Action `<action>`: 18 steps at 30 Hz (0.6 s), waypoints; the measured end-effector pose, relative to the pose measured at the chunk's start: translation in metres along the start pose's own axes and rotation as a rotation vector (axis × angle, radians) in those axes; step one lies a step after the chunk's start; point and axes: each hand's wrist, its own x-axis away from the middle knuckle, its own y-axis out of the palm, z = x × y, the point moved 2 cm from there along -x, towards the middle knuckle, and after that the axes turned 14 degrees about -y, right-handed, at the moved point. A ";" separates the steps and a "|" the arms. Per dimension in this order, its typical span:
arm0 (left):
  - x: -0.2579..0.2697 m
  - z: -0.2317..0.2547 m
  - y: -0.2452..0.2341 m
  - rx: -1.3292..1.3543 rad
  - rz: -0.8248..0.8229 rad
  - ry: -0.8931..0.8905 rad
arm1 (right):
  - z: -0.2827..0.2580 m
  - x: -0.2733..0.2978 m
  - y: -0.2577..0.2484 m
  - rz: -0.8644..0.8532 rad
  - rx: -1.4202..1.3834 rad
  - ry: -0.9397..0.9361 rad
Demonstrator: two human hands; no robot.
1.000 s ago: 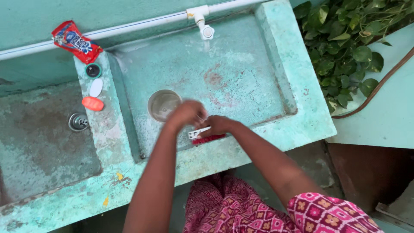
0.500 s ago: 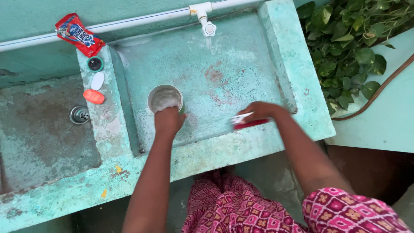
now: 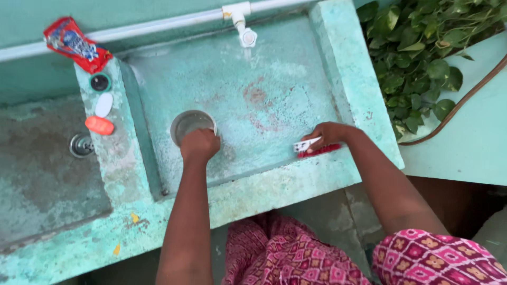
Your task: The person cleans a concrete outdoor sink using a brush and a cloth, scrubbing the surfaces and rinsing them with water from a cup.
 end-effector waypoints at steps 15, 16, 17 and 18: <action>0.004 0.006 -0.008 -0.049 0.007 -0.001 | -0.033 -0.043 0.034 -0.002 0.155 -0.229; 0.003 0.006 -0.008 -0.060 0.003 -0.001 | -0.023 -0.032 0.022 0.010 0.202 -0.147; 0.003 0.006 -0.008 -0.071 -0.002 0.000 | -0.024 -0.033 0.021 0.035 0.197 -0.153; 0.004 0.005 -0.007 -0.057 0.007 0.001 | -0.027 -0.034 0.026 0.062 0.184 -0.157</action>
